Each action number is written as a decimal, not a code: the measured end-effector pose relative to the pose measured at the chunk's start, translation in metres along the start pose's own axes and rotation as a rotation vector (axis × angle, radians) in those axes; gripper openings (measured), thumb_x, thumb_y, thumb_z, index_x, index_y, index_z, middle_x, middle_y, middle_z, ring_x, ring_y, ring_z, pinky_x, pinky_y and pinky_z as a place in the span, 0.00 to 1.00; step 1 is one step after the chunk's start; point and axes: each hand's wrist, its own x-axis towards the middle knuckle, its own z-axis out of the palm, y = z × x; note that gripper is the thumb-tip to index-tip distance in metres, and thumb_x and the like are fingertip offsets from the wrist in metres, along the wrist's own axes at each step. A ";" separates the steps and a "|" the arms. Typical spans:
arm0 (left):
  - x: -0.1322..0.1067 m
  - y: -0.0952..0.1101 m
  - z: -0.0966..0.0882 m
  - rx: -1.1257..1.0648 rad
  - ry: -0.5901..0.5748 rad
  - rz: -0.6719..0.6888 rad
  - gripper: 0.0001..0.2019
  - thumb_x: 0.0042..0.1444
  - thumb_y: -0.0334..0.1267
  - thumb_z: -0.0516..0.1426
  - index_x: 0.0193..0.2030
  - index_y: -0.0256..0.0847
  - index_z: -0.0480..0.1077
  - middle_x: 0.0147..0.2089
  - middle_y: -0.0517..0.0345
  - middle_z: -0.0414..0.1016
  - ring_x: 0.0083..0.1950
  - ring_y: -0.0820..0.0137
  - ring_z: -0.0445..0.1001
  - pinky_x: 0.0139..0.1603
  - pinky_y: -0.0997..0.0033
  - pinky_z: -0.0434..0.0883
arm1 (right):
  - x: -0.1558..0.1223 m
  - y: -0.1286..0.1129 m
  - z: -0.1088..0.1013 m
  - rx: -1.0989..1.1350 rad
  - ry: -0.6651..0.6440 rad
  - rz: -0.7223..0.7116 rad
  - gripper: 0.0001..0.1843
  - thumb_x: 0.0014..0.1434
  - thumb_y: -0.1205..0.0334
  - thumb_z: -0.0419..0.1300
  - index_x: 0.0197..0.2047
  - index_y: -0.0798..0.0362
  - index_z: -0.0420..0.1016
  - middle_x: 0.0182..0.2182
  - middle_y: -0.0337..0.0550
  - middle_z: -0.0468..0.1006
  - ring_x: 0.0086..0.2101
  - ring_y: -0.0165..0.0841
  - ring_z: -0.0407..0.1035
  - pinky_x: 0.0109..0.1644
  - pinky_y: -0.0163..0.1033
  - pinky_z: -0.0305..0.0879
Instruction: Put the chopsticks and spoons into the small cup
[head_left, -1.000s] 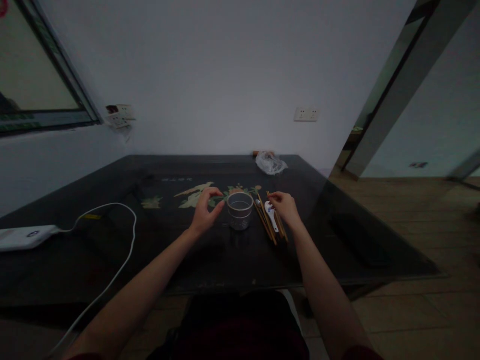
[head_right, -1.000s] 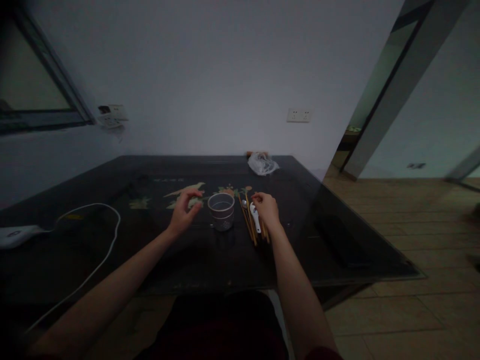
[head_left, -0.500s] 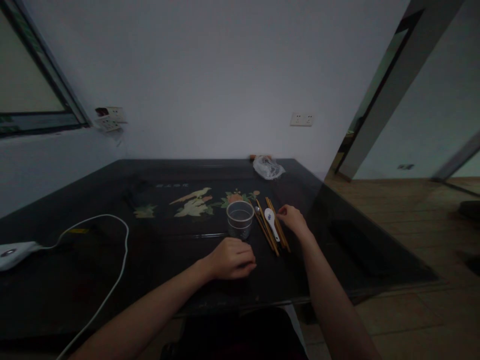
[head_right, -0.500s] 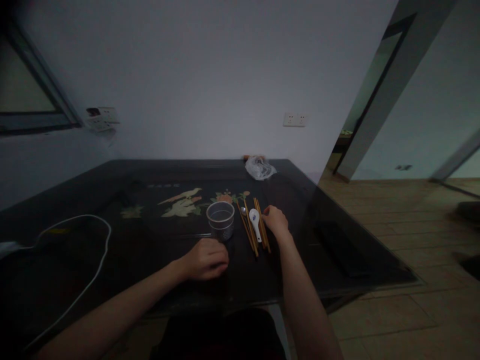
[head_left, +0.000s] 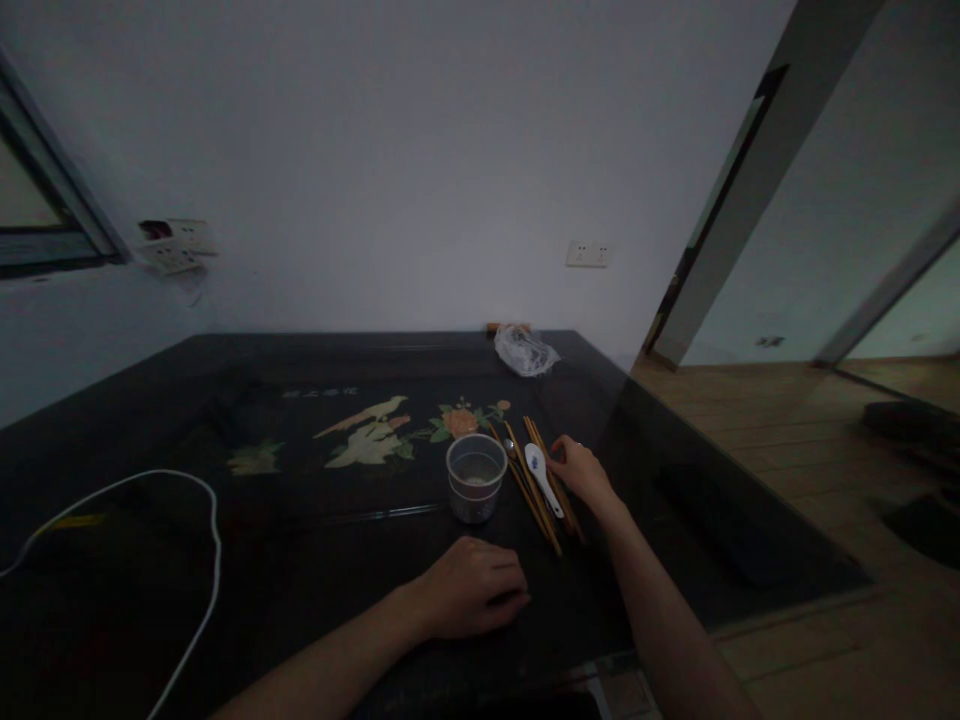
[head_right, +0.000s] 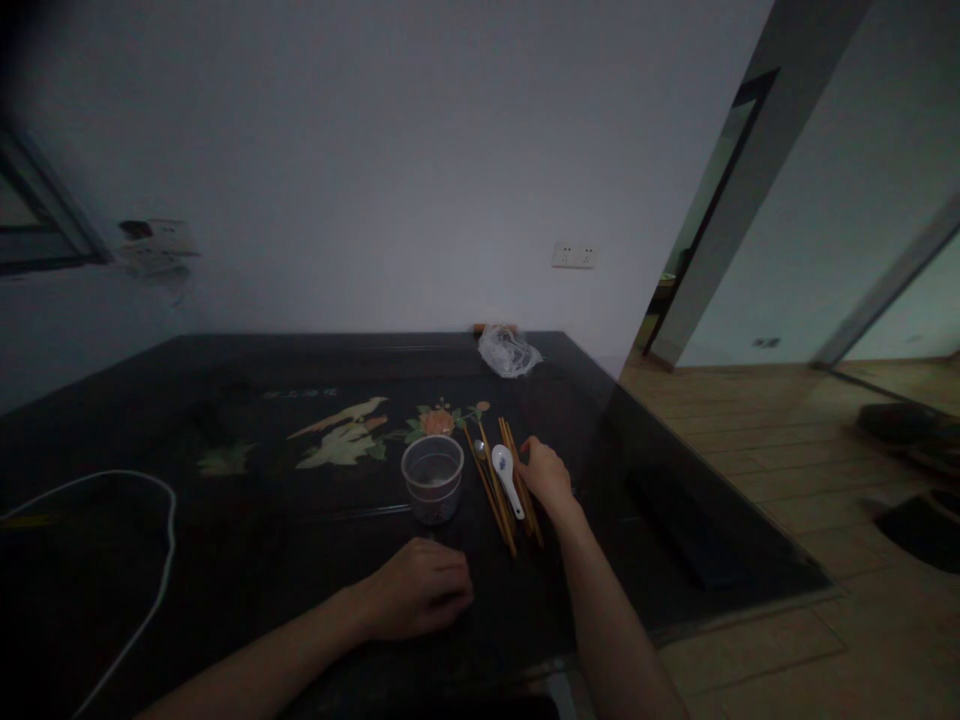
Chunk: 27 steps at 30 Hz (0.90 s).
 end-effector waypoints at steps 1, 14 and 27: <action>0.000 0.000 0.001 0.000 0.003 -0.006 0.08 0.61 0.37 0.49 0.34 0.41 0.66 0.31 0.59 0.73 0.31 0.75 0.71 0.29 0.76 0.62 | 0.000 0.000 0.000 0.005 -0.002 0.001 0.13 0.57 0.54 0.58 0.42 0.54 0.70 0.32 0.44 0.74 0.33 0.33 0.70 0.31 0.33 0.53; 0.008 -0.003 0.004 -0.052 -0.062 -0.126 0.04 0.59 0.35 0.51 0.35 0.42 0.66 0.33 0.61 0.73 0.32 0.75 0.71 0.30 0.77 0.62 | 0.001 0.005 0.000 0.047 -0.048 -0.051 0.10 0.56 0.62 0.57 0.42 0.55 0.67 0.31 0.43 0.73 0.31 0.32 0.68 0.31 0.33 0.54; 0.003 -0.005 0.004 -0.140 -0.081 -0.142 0.04 0.57 0.33 0.52 0.36 0.42 0.68 0.34 0.60 0.74 0.33 0.74 0.72 0.33 0.77 0.65 | -0.011 -0.030 -0.009 -0.199 -0.090 0.027 0.14 0.58 0.73 0.49 0.48 0.56 0.63 0.41 0.55 0.74 0.42 0.41 0.71 0.38 0.37 0.61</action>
